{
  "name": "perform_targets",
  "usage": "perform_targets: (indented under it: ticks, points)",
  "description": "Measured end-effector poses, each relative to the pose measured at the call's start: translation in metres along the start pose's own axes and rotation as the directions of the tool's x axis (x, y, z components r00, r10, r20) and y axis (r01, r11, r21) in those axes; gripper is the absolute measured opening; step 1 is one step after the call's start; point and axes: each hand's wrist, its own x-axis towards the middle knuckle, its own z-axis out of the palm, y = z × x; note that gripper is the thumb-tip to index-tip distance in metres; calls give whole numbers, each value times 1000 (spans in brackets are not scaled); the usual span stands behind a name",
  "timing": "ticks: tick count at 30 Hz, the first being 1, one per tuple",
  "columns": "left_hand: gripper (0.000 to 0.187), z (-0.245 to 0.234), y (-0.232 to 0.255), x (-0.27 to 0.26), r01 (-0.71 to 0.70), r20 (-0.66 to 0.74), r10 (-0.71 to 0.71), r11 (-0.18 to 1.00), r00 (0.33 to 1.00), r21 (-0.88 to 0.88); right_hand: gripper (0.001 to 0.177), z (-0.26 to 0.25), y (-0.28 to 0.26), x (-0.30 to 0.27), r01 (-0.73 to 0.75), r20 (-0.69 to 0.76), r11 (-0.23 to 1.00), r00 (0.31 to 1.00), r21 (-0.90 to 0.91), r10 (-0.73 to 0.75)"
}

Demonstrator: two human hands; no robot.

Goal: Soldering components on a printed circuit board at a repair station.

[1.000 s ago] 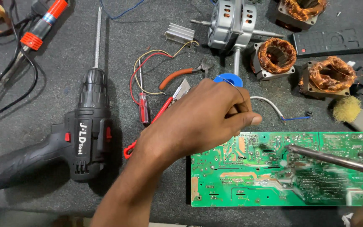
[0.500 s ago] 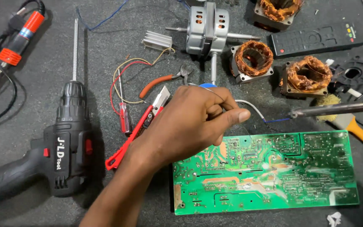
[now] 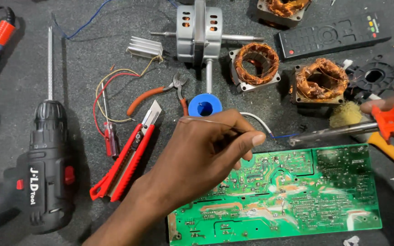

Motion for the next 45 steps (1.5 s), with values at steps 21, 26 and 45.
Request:
perform_targets:
  ticks: [21,26,45]
  points:
    - [15,12,-11,1,-136,-58,145,982,988,128,57,93,-99,-32,512,-11,838,852,-188,-523]
    - [16,10,-10,3,-185,-47,192,975,980,125,54,92,-97,-30,471,-57,865,872,-172,-486]
    - [14,14,-9,1,-134,-46,135,991,990,23,57,80,-103,-34,498,-22,856,863,-139,-505]
